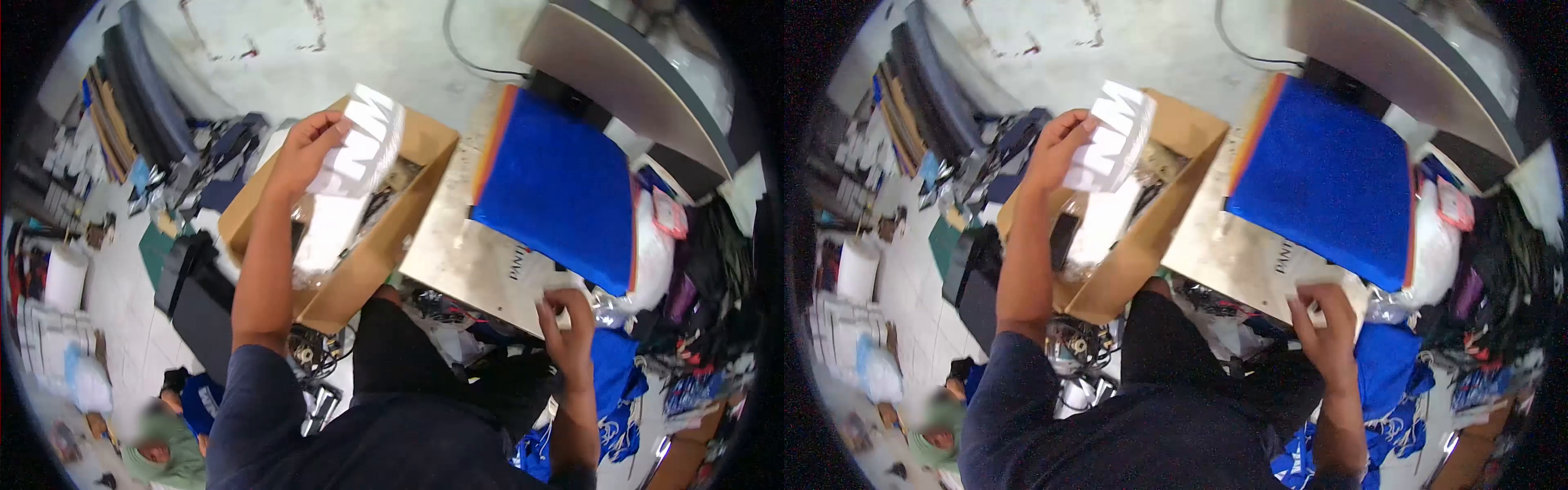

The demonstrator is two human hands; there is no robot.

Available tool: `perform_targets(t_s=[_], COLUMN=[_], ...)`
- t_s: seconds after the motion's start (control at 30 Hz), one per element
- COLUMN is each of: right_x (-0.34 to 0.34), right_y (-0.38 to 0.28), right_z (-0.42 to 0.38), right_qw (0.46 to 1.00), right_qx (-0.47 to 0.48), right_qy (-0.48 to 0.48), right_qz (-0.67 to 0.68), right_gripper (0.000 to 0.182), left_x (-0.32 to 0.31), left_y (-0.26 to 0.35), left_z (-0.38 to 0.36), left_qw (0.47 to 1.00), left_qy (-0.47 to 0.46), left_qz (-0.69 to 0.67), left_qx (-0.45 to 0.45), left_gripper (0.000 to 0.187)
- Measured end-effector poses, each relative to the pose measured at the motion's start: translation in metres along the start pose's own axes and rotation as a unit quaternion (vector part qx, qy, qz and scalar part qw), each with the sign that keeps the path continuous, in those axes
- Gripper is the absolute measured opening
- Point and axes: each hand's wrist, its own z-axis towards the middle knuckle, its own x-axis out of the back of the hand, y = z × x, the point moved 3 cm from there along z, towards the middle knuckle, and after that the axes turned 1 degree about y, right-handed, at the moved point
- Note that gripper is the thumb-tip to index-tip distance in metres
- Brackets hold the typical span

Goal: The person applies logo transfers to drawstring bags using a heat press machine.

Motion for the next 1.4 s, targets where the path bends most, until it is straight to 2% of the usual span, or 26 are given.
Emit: perform_targets(t_s=[0.07,0.13,0.2,0.23,0.27,0.3,0.37,0.4,0.43,0.47,0.53,0.6,0.67,0.7,0.77,0.8,0.87,0.97,1.1,1.17,1.2,1.27,1.4], right_x=[0.007,0.014,0.021,0.027,0.032,0.034,0.049,0.054,0.062,0.069,0.088,0.102,0.109,0.108,0.105,0.102,0.096,0.088,0.083,0.087,0.085,0.09,0.105], right_y=[0.007,-0.004,0.006,0.013,0.021,0.028,0.044,0.054,0.063,0.08,0.118,0.165,0.205,0.222,0.24,0.244,0.253,0.256,0.264,0.261,0.266,0.268,0.232], right_z=[0.037,0.077,0.098,0.105,0.109,0.109,0.106,0.103,0.105,0.108,0.117,0.123,0.128,0.131,0.137,0.14,0.145,0.155,0.165,0.166,0.165,0.162,0.141], right_qw=[0.999,0.989,0.977,0.971,0.953,0.917,0.918,0.915,0.935,0.935,0.939,0.933,0.926,0.924,0.921,0.92,0.917,0.926,0.935,0.935,0.934,0.955,0.945], right_qx=[-0.019,-0.041,-0.081,-0.092,-0.152,-0.21,-0.226,-0.244,-0.232,-0.219,-0.244,-0.271,-0.299,-0.309,-0.327,-0.327,-0.345,-0.34,-0.331,-0.348,-0.349,-0.234,-0.243], right_qy=[0.022,0.083,0.087,0.093,-0.011,-0.117,-0.104,-0.098,-0.052,-0.01,0.051,0.091,0.125,0.119,0.116,0.117,0.107,0.097,0.083,0.067,0.064,0.157,0.146], right_qz=[0.032,0.111,0.178,0.198,0.261,0.319,0.31,0.307,0.263,0.28,0.239,0.218,0.195,0.192,0.179,0.181,0.168,0.134,0.1,0.025,0.025,-0.097,-0.165], right_gripper=[0.028,0.038,0.042,0.043,0.038,0.033,0.027,0.022,0.017,0.017,0.02,0.021,0.023,0.023,0.022,0.022,0.021,0.021,0.024,0.031,0.031,0.038,0.039], left_x=[-0.049,-0.105,-0.153,-0.171,-0.187,-0.2,-0.219,-0.226,-0.233,-0.242,-0.247,-0.255,-0.265,-0.268,-0.275,-0.277,-0.279,-0.28,-0.279,-0.282,-0.284,-0.294,-0.306], left_y=[0.037,0.069,0.084,0.087,0.088,0.086,0.078,0.073,0.065,0.05,0.021,-0.01,-0.033,-0.044,-0.064,-0.063,-0.062,-0.055,-0.052,-0.037,-0.04,-0.042,-0.05], left_z=[-0.001,-0.012,-0.018,-0.019,-0.016,-0.011,0.0,0.009,0.018,0.027,0.055,0.062,0.062,0.061,0.058,0.053,0.049,0.045,0.049,0.054,0.058,0.06,0.06], left_qw=[0.983,0.951,0.911,0.901,0.887,0.884,0.88,0.893,0.906,0.904,0.973,0.972,0.922,0.922,0.848,0.847,0.828,0.817,0.834,0.845,0.845,0.838,0.819], left_qy=[-0.17,-0.299,-0.405,-0.42,-0.447,-0.452,-0.459,-0.432,-0.404,-0.407,-0.185,-0.131,-0.147,-0.147,-0.181,-0.182,-0.211,-0.223,-0.208,-0.146,-0.146,-0.162,-0.205], left_qz=[0.062,0.067,0.074,0.106,0.109,0.111,0.115,0.122,0.128,0.13,0.123,0.178,0.306,0.304,0.466,0.467,0.51,0.526,0.505,0.5,0.5,0.467,0.491], left_qx=[-0.016,0.033,0.023,0.027,0.026,0.036,0.042,0.027,0.013,0.009,-0.057,-0.078,-0.187,-0.191,-0.175,-0.175,-0.103,-0.081,-0.084,-0.123,-0.12,-0.229,-0.213], left_gripper=[0.02,0.021,0.021,0.021,0.018,0.019,0.02,0.021,0.023,0.023,0.027,0.033,0.042,0.042,0.058,0.058,0.07,0.076,0.073,0.064,0.064,0.052,0.049])
